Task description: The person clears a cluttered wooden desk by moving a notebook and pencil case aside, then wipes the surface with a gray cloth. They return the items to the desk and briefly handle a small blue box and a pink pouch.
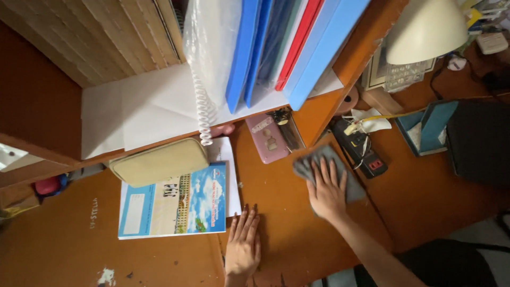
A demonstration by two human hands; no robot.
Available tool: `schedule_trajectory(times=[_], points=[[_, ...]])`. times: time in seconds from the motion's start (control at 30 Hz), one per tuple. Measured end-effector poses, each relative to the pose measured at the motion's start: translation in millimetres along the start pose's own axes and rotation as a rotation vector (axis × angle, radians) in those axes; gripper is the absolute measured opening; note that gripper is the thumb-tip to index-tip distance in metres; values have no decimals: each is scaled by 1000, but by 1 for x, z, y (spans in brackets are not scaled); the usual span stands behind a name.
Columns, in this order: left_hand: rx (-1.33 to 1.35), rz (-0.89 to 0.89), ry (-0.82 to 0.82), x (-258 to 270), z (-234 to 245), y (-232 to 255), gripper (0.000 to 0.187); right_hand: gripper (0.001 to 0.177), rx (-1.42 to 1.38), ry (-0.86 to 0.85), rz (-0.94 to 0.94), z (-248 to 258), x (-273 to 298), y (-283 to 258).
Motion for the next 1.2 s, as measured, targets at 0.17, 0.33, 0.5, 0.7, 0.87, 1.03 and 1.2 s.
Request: schedule_trajectory(times=[0.17,0.33,0.5,0.7,0.87,1.03,1.2], points=[[73,-51,128,-1,14,3,55,60,-34,-113,-108,-30,-34,24],[44,-32,88,-1,10,2,58,57,-28,-75,-20,6,19,15],[40,-27,83,0,10,4,56,59,-31,-175,-29,32,103,8],[45,-23,97,-3,16,5,53,58,21,-46,10,29,67,2],[92,-34,155,-5,27,9,49,57,36,3,-42,-4,-17,18],[73,-24,102,-8,32,15,54,59,-17,-105,-105,-29,-43,32],[47,-23,105,-5,20,9,52,55,2,0,8,16,11,16]])
Point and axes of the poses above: each hand's wrist, its own x-axis away from the middle knuckle, its own z-axis out of the back of the hand, y = z × x, the point moved 10 cm from there along -x, towards the middle knuckle, and after that the axes turned 7 degrees about z, right-handed, at the moved point
